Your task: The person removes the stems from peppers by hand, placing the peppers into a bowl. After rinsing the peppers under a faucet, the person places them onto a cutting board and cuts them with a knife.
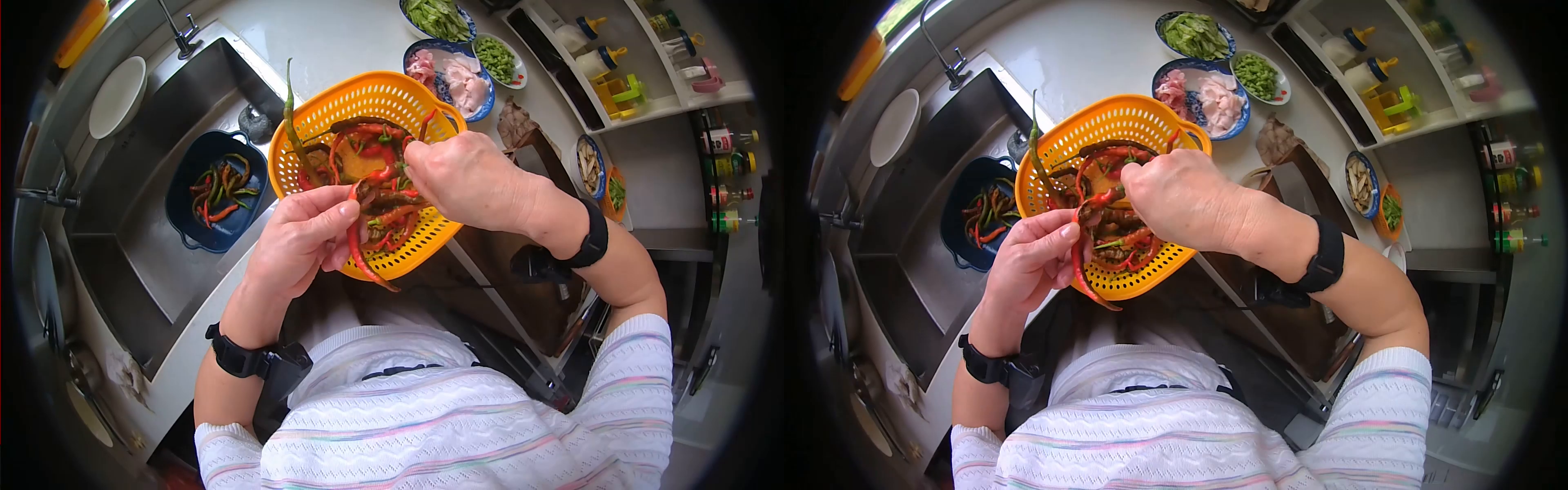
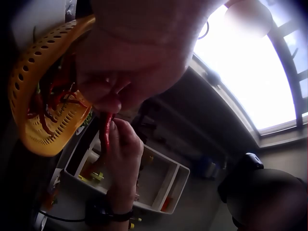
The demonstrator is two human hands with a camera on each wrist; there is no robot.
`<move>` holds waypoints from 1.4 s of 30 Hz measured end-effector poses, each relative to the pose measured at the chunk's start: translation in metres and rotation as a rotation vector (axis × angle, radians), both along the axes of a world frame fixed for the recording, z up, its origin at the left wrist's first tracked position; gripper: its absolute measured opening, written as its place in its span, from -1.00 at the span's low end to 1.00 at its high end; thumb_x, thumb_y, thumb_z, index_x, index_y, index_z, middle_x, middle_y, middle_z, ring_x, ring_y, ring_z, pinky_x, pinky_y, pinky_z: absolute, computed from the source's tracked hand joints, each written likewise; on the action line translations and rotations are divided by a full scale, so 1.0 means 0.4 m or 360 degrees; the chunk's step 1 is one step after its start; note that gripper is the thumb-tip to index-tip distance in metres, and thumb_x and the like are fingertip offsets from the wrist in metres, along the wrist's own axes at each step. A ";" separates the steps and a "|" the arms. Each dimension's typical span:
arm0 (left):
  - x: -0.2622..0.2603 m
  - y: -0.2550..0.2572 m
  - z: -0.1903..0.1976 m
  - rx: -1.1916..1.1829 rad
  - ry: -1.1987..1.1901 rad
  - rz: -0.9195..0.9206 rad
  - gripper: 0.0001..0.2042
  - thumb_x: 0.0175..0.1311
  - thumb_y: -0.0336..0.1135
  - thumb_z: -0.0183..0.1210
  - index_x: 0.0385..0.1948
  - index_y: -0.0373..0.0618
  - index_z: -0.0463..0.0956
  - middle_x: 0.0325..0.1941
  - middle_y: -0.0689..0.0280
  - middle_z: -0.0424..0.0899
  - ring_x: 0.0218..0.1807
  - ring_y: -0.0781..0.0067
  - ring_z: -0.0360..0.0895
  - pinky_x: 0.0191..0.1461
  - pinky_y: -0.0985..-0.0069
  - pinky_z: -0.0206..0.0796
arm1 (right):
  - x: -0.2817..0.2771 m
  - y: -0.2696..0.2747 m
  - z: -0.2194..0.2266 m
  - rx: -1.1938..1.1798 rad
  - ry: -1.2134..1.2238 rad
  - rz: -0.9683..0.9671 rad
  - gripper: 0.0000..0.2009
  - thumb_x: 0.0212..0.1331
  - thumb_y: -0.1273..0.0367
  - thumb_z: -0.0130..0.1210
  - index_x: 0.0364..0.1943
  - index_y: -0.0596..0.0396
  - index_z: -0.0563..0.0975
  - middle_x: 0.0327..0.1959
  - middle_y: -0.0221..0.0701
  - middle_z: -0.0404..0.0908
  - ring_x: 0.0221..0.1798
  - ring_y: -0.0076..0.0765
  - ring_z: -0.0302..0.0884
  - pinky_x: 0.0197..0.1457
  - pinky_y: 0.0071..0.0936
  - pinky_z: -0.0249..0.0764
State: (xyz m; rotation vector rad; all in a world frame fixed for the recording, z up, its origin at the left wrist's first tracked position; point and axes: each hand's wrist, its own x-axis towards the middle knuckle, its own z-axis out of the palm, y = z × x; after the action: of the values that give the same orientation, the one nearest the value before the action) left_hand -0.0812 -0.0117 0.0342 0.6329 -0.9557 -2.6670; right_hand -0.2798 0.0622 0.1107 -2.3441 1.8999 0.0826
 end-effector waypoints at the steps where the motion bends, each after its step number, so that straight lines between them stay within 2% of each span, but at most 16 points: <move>1: 0.002 0.006 -0.002 0.0026 0.0009 0.0033 -0.76 0.28 -0.35 0.04 -0.11 -0.31 0.45 -0.46 0.27 0.58 -0.67 0.70 0.36 -0.65 0.77 0.14 | 0.001 0.002 -0.013 -0.0067 -0.0120 -0.0065 -0.90 0.04 0.43 0.03 -0.50 0.15 0.39 -0.65 -0.18 0.47 -0.54 -0.08 0.53 -0.50 -0.30 0.45; 5: 0.007 0.038 -0.023 0.0104 0.0094 0.0087 -0.73 0.29 -0.33 0.03 -0.06 -0.31 0.43 -0.44 0.25 0.59 -0.67 0.68 0.38 -0.64 0.77 0.16 | -0.003 -0.001 -0.088 -0.0279 -0.0539 -0.0203 -0.87 0.12 0.41 -0.04 -0.49 0.19 0.37 -0.72 -0.28 0.44 -0.65 -0.21 0.48 -0.56 -0.37 0.40; 7: 0.008 0.055 -0.025 0.0156 0.0147 0.0099 -0.72 0.30 -0.32 0.02 -0.05 -0.31 0.42 -0.43 0.24 0.59 -0.66 0.65 0.40 -0.64 0.77 0.17 | 0.005 -0.005 -0.101 -0.0119 -0.1343 -0.0520 -0.83 0.13 0.35 -0.07 -0.51 0.15 0.41 -0.74 -0.26 0.44 -0.74 -0.28 0.39 -0.62 -0.34 0.33; 8: 0.009 0.063 -0.026 0.0236 0.0195 0.0117 -0.71 0.31 -0.32 0.00 -0.04 -0.31 0.41 -0.43 0.23 0.59 -0.65 0.64 0.41 -0.64 0.76 0.18 | 0.005 0.001 -0.093 -0.0121 -0.1346 -0.0513 -0.83 0.13 0.35 -0.07 -0.51 0.15 0.41 -0.74 -0.26 0.44 -0.74 -0.28 0.39 -0.62 -0.34 0.33; 10: 0.012 0.075 -0.023 0.0311 0.0246 0.0137 -0.71 0.31 -0.32 -0.01 -0.03 -0.31 0.40 -0.42 0.23 0.59 -0.64 0.63 0.41 -0.63 0.76 0.19 | 0.008 0.018 -0.056 0.0722 -0.2711 -0.1211 -0.79 0.26 0.30 -0.15 -0.46 0.10 0.37 -0.77 -0.63 0.14 -0.78 -0.68 0.02 -0.73 -0.65 0.04; 13: 0.010 0.093 -0.018 0.0231 0.0257 0.0162 -0.71 0.31 -0.34 0.00 -0.01 -0.30 0.39 -0.41 0.23 0.59 -0.62 0.64 0.42 -0.61 0.76 0.21 | -0.024 0.060 -0.059 0.0639 -0.2873 -0.1165 -0.81 0.27 0.29 -0.17 -0.43 0.07 0.37 -0.78 -0.64 0.09 -0.78 -0.72 -0.07 -0.74 -0.70 -0.07; 15: 0.003 0.106 -0.019 0.0020 0.0165 0.0285 -0.69 0.28 -0.36 0.04 0.01 -0.30 0.38 -0.39 0.24 0.59 -0.60 0.66 0.43 -0.59 0.77 0.23 | -0.048 0.088 -0.060 0.0654 -0.2828 -0.1217 -0.81 0.27 0.31 -0.18 -0.38 0.12 0.39 -0.76 -0.62 0.14 -0.77 -0.71 -0.03 -0.74 -0.70 -0.03; 17: -0.007 0.116 -0.012 -0.0063 0.0149 0.0295 -0.68 0.27 -0.38 0.05 0.03 -0.30 0.37 -0.39 0.24 0.59 -0.60 0.66 0.43 -0.58 0.77 0.25 | -0.064 0.112 -0.066 0.0640 -0.2892 -0.1477 -0.80 0.28 0.31 -0.19 -0.30 0.16 0.40 -0.72 -0.60 0.19 -0.74 -0.71 0.01 -0.74 -0.73 -0.01; 18: -0.010 0.119 -0.009 -0.0145 0.0127 0.0310 -0.67 0.27 -0.39 0.05 0.04 -0.30 0.37 -0.38 0.23 0.59 -0.60 0.67 0.43 -0.57 0.77 0.27 | -0.075 0.124 -0.070 0.0696 -0.2963 -0.1460 -0.81 0.27 0.34 -0.19 -0.22 0.18 0.39 -0.67 -0.55 0.25 -0.71 -0.69 0.07 -0.74 -0.74 0.03; 21: -0.002 0.123 -0.016 -0.0246 0.0100 0.0342 -0.66 0.25 -0.39 0.08 0.03 -0.30 0.37 -0.37 0.23 0.60 -0.59 0.67 0.44 -0.57 0.77 0.28 | -0.070 0.157 -0.071 0.0757 -0.3071 -0.1494 -0.83 0.25 0.37 -0.19 -0.19 0.14 0.39 -0.63 -0.51 0.28 -0.69 -0.68 0.10 -0.75 -0.75 0.06; 25: 0.019 0.121 -0.018 -0.0305 0.0058 0.0374 -0.66 0.24 -0.38 0.09 0.03 -0.31 0.37 -0.35 0.23 0.60 -0.58 0.66 0.46 -0.56 0.76 0.29 | -0.054 0.183 -0.099 0.0947 -0.3616 -0.1289 -0.85 0.26 0.37 -0.18 -0.28 0.09 0.42 -0.54 -0.48 0.33 -0.63 -0.66 0.19 -0.74 -0.75 0.11; 28: 0.024 0.128 -0.020 -0.0240 0.0085 0.0338 -0.66 0.24 -0.40 0.09 0.03 -0.31 0.37 -0.33 0.22 0.61 -0.58 0.65 0.47 -0.56 0.76 0.30 | -0.028 0.181 -0.101 0.0991 -0.3694 -0.1198 -0.79 0.31 0.26 -0.15 -0.40 0.04 0.41 -0.61 -0.52 0.29 -0.68 -0.68 0.14 -0.76 -0.75 0.05; 31: 0.033 0.124 -0.019 -0.0137 0.0074 0.0262 -0.63 0.24 -0.37 0.08 0.07 -0.31 0.35 -0.35 0.26 0.59 -0.56 0.64 0.45 -0.54 0.75 0.29 | -0.010 0.200 -0.089 0.0929 -0.3481 -0.1142 -0.69 0.33 0.13 -0.15 -0.49 0.01 0.36 -0.69 -0.57 0.21 -0.74 -0.70 0.07 -0.77 -0.76 -0.01; 33: 0.048 0.112 -0.028 -0.0032 0.0110 0.0161 -0.62 0.25 -0.36 0.08 0.08 -0.30 0.33 -0.35 0.26 0.59 -0.56 0.63 0.46 -0.54 0.75 0.29 | 0.012 0.214 -0.082 0.0861 -0.3405 -0.1317 -0.66 0.33 0.10 -0.17 -0.51 0.00 0.33 -0.74 -0.60 0.16 -0.78 -0.72 0.01 -0.76 -0.75 -0.04; 35: 0.069 0.103 -0.035 -0.0021 0.0109 0.0191 -0.61 0.25 -0.36 0.08 0.08 -0.31 0.33 -0.35 0.26 0.59 -0.57 0.63 0.46 -0.55 0.75 0.29 | 0.036 0.229 -0.085 0.0741 -0.3308 -0.1546 -0.66 0.32 0.10 -0.16 -0.51 0.01 0.34 -0.72 -0.58 0.18 -0.77 -0.70 0.05 -0.76 -0.74 -0.01; 42: 0.154 0.050 -0.030 -0.0331 -0.0049 0.0327 -0.63 0.26 -0.37 0.06 0.07 -0.32 0.34 -0.40 0.24 0.59 -0.59 0.64 0.46 -0.58 0.76 0.28 | 0.123 0.255 -0.119 0.0783 -0.3310 -0.1554 -0.69 0.30 0.12 -0.10 -0.44 0.02 0.44 -0.71 -0.54 0.26 -0.74 -0.63 0.21 -0.75 -0.71 0.05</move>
State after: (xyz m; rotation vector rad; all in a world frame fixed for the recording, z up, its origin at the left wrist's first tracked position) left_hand -0.0197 0.0084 0.0222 0.6860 -1.0949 -2.3484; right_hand -0.2305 0.1640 0.0630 -0.1528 1.0797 -1.1698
